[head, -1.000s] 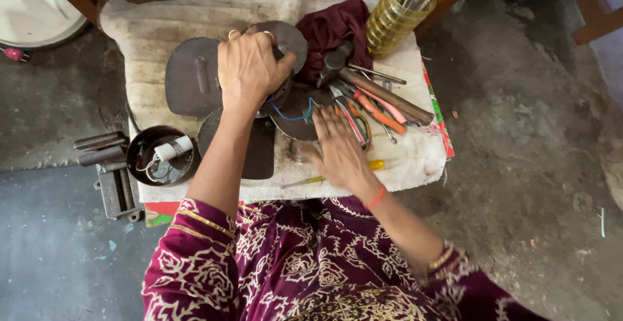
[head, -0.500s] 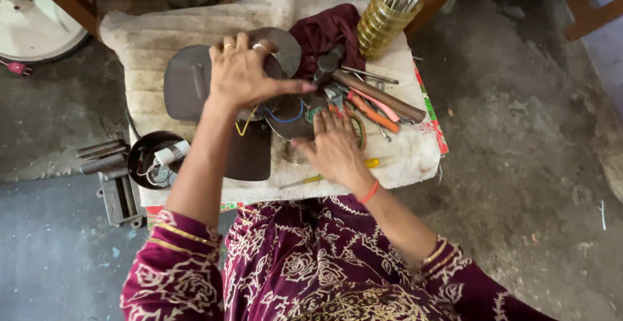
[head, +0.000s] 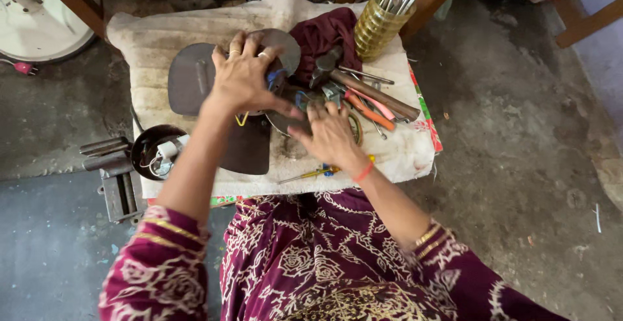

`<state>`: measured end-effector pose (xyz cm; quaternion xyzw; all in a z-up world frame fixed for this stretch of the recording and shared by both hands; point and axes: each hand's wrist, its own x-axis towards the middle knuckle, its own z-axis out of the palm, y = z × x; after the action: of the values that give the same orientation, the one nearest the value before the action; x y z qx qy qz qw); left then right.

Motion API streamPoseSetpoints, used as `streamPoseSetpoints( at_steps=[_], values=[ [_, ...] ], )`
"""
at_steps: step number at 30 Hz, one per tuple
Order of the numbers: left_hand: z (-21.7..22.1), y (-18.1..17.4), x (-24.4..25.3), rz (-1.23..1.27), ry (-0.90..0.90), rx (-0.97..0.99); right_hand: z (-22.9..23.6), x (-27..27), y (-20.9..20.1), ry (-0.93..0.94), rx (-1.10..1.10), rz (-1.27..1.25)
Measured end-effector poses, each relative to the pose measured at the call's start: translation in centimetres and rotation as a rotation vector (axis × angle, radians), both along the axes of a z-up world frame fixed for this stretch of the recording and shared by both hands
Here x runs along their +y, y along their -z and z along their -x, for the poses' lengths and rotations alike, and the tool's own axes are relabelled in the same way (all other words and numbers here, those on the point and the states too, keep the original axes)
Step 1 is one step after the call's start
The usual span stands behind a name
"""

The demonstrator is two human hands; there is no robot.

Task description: The person repairs a ceiling fan motor by cleaning the housing with a green abrasive pad, then using a screwdriver to adjust internal components and wires. The person also uses a hammer to tap the motor housing and handles the fan blades during the process.

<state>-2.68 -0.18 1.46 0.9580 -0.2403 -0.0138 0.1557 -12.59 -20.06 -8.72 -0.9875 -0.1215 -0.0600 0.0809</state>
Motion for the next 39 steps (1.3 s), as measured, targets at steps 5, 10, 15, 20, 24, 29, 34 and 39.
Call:
streamPoseSetpoints(
  at_steps=[5,10,15,20,24,29,34,39],
  values=[
    [0.4,0.4,-2.0,0.000,-0.262,-0.127,-1.2,0.8,0.5,-0.035,-0.040,-0.073],
    [0.3,-1.1,-0.4,-0.007,-0.367,-0.058,-4.8,1.7,-2.3,0.099,0.300,0.063],
    [0.6,-1.3,2.2,0.133,-0.323,-0.100,-0.4,2.2,-1.3,-0.068,0.025,-0.007],
    [-0.1,-0.7,2.3,0.167,-0.297,-0.103,-3.5,2.4,0.4,-0.222,-0.099,-0.134],
    [-1.2,-0.9,2.2,0.131,-0.282,-0.108,-8.7,1.1,-0.2,-0.106,0.470,-0.209],
    [-1.3,-0.7,2.6,0.110,-0.222,-0.136,-6.1,0.1,-1.4,-0.313,0.266,-0.265],
    [-1.7,-0.1,2.4,0.139,-0.209,-0.193,-0.9,-0.1,-1.2,-0.462,-0.118,-0.234],
    [-2.3,-0.8,1.1,0.051,-0.123,-0.165,-7.1,1.5,-2.5,-0.136,0.482,-0.232]
  ],
)
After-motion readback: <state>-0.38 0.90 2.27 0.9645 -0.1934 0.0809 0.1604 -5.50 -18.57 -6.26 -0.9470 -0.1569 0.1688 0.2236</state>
